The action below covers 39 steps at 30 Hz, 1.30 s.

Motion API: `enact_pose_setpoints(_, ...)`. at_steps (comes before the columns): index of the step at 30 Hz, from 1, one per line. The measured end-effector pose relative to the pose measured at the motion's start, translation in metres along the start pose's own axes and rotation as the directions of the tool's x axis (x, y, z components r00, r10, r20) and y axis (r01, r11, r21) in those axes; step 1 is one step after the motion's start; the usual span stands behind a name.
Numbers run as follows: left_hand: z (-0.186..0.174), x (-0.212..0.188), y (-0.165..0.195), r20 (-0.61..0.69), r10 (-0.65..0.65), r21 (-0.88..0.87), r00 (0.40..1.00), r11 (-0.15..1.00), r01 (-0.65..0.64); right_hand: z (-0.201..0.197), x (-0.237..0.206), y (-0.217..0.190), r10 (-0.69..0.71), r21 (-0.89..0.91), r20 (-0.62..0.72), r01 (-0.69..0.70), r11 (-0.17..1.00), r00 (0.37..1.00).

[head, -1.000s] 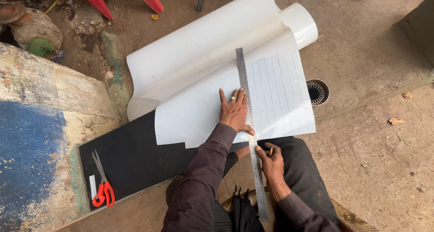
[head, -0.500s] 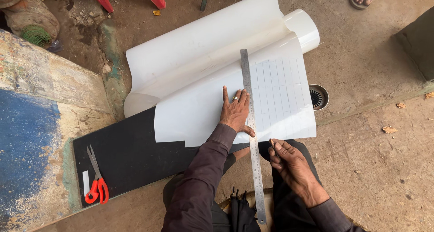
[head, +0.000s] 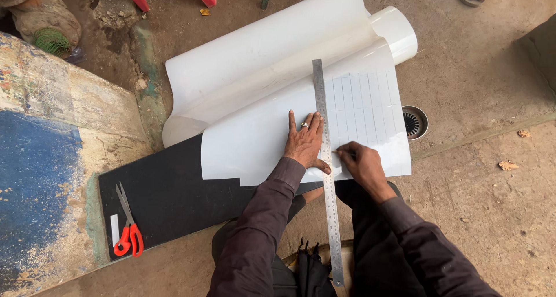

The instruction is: The person sits at a workbench with a large roll of white flexible sheet material. They hold a steel ruler across the sheet and mark a grid of lines with a pen, repositioning the ruler repeatedly, then pick up scissors and begin cutting the sheet along the marked lines.

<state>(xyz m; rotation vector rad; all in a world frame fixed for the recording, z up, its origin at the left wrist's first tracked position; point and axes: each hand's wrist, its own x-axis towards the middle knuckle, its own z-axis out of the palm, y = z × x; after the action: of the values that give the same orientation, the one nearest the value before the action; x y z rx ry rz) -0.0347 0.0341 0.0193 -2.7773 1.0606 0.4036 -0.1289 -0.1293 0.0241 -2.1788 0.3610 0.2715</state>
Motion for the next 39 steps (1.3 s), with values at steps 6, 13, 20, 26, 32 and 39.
enact_pose_setpoints(6,0.004,0.002,-0.003,0.002,-0.007,-0.048,1.000,0.999,0.007,0.001,0.024,-0.005,-0.182,-0.051,-0.059,0.179,0.982,0.981)
enact_pose_setpoints(13,0.001,0.001,-0.003,0.009,-0.016,-0.032,1.000,0.999,0.016,-0.001,0.031,-0.008,-0.274,-0.080,-0.068,0.269,0.960,0.959)
enact_pose_setpoints(20,0.002,0.003,-0.002,0.030,-0.014,0.015,0.999,1.000,0.014,0.003,0.012,0.002,-0.326,-0.133,0.010,0.324,0.937,0.945)
enact_pose_setpoints(26,0.001,0.003,0.000,0.053,-0.022,0.027,0.998,0.999,0.021,0.011,-0.045,0.010,-0.328,-0.160,0.022,0.327,0.931,0.944)
enact_pose_setpoints(32,0.003,0.001,0.004,0.043,-0.028,0.014,0.999,1.000,0.028,0.009,-0.040,0.008,-0.278,-0.168,0.010,0.276,0.946,0.960)
enact_pose_setpoints(39,-0.007,-0.010,0.010,0.031,-0.052,-0.007,0.998,0.999,0.052,0.000,-0.089,0.007,-0.322,-0.094,-0.060,0.316,0.944,0.945)
